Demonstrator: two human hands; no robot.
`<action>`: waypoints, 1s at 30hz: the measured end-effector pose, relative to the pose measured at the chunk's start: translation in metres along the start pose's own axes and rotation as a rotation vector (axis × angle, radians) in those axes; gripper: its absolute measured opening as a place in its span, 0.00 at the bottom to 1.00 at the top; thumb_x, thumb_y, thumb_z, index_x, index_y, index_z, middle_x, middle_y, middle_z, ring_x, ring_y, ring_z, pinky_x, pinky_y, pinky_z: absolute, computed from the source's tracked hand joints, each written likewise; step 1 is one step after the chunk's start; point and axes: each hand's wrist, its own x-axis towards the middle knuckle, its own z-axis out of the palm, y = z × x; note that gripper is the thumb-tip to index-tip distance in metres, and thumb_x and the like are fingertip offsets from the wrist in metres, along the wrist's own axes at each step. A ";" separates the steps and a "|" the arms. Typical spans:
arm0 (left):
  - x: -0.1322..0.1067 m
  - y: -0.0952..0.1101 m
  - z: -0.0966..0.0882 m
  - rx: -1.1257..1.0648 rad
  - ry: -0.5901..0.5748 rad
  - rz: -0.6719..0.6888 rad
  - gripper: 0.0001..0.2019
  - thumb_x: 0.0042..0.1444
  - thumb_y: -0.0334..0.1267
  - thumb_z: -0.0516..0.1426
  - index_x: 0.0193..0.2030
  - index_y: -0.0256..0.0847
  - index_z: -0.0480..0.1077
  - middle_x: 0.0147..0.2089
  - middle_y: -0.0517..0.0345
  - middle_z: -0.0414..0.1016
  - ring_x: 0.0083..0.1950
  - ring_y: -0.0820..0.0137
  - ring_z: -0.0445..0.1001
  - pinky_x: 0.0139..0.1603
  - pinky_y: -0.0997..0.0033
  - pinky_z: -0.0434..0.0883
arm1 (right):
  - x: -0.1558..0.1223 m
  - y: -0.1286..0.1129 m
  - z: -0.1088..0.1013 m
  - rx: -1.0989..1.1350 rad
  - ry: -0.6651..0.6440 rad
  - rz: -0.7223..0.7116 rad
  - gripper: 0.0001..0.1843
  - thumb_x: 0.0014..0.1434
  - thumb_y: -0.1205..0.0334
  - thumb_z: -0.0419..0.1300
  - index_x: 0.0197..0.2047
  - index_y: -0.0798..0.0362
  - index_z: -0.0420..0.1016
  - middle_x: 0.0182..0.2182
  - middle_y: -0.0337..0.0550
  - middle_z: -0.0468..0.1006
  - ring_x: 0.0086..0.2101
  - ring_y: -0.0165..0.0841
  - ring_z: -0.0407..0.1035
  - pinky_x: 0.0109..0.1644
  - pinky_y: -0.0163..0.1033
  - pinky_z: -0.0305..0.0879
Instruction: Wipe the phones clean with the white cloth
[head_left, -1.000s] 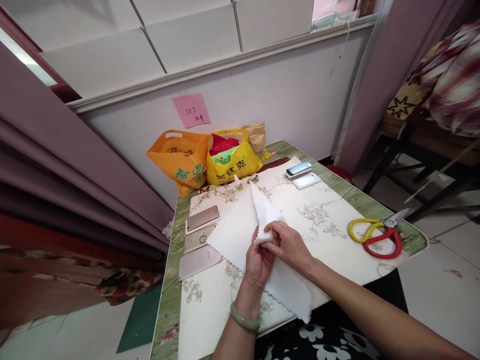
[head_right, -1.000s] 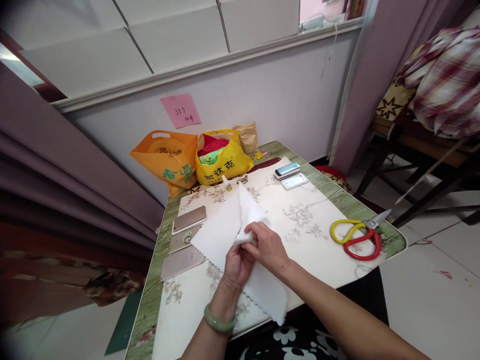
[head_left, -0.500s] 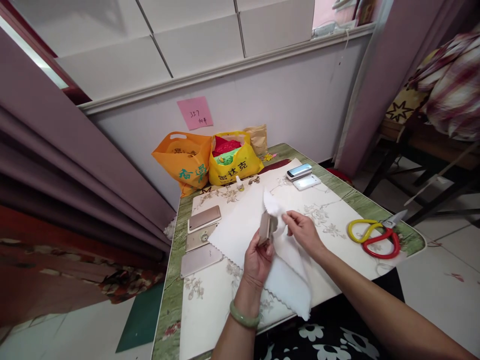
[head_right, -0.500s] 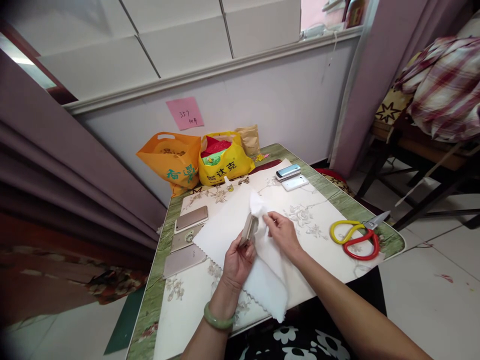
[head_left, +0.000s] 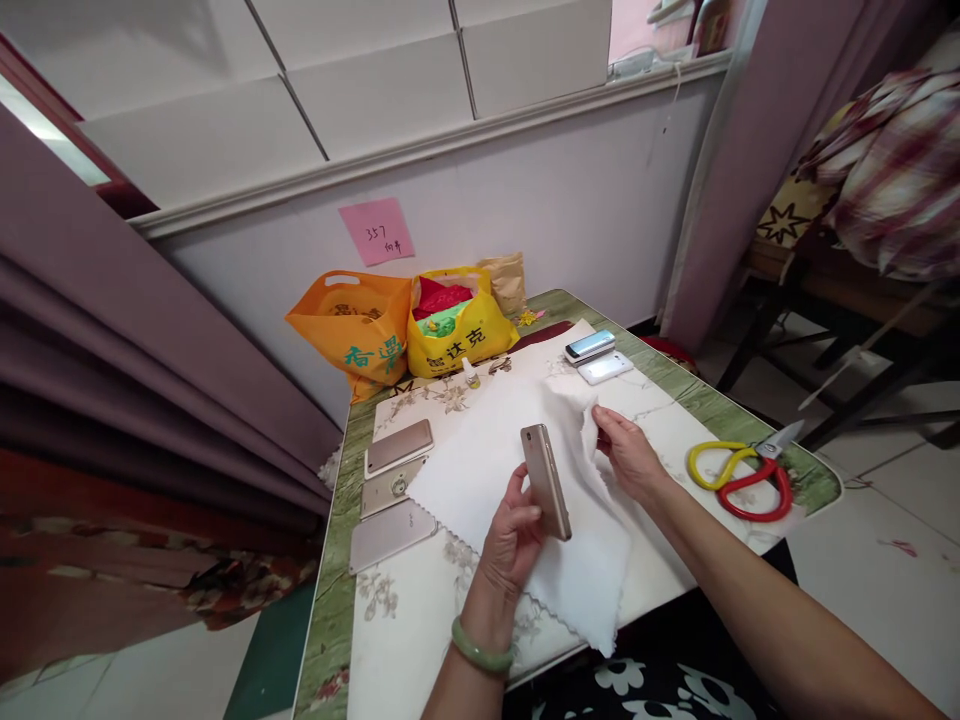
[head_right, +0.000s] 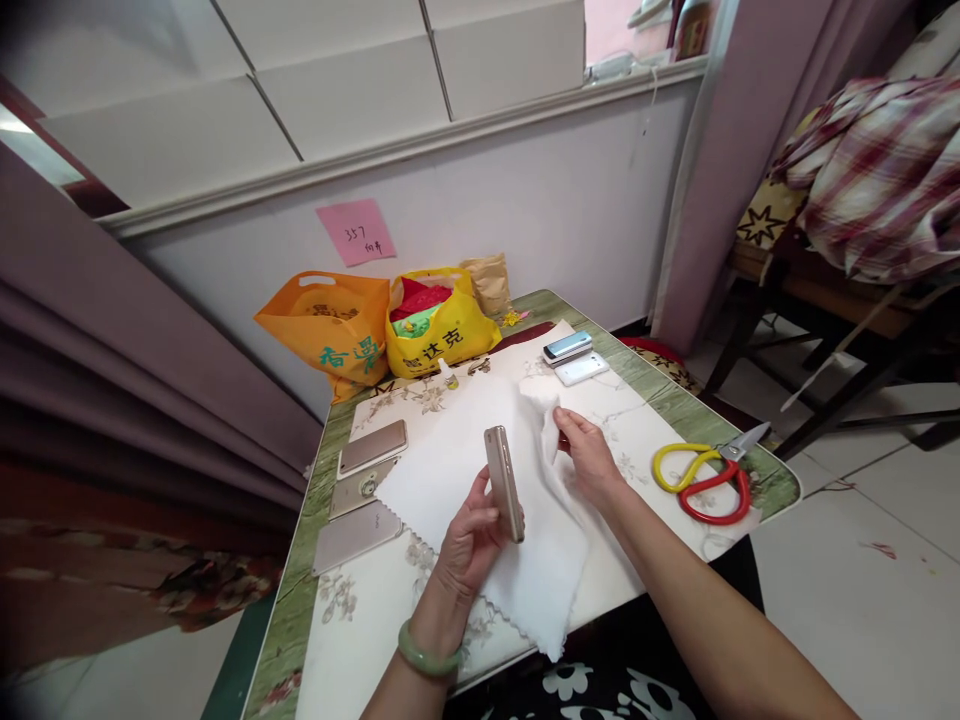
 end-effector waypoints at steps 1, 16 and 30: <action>0.000 -0.001 0.000 0.007 -0.022 -0.004 0.31 0.43 0.29 0.63 0.56 0.45 0.63 0.40 0.55 0.74 0.35 0.67 0.76 0.39 0.63 0.73 | -0.002 -0.002 0.003 0.008 -0.039 -0.002 0.21 0.50 0.40 0.65 0.31 0.51 0.74 0.27 0.38 0.72 0.29 0.31 0.64 0.34 0.34 0.65; -0.003 -0.017 0.012 0.394 0.026 0.286 0.34 0.42 0.37 0.69 0.58 0.45 0.65 0.33 0.59 0.71 0.32 0.72 0.67 0.33 0.73 0.65 | -0.030 -0.037 0.045 -0.060 -0.427 0.029 0.18 0.50 0.46 0.67 0.35 0.52 0.81 0.50 0.43 0.75 0.45 0.37 0.68 0.49 0.39 0.64; 0.002 -0.024 -0.005 0.634 -0.038 0.370 0.35 0.48 0.44 0.64 0.64 0.43 0.63 0.61 0.47 0.69 0.63 0.53 0.65 0.64 0.53 0.61 | -0.027 -0.044 0.036 -0.046 -0.454 0.284 0.18 0.48 0.48 0.69 0.34 0.55 0.79 0.21 0.38 0.76 0.21 0.28 0.64 0.26 0.34 0.61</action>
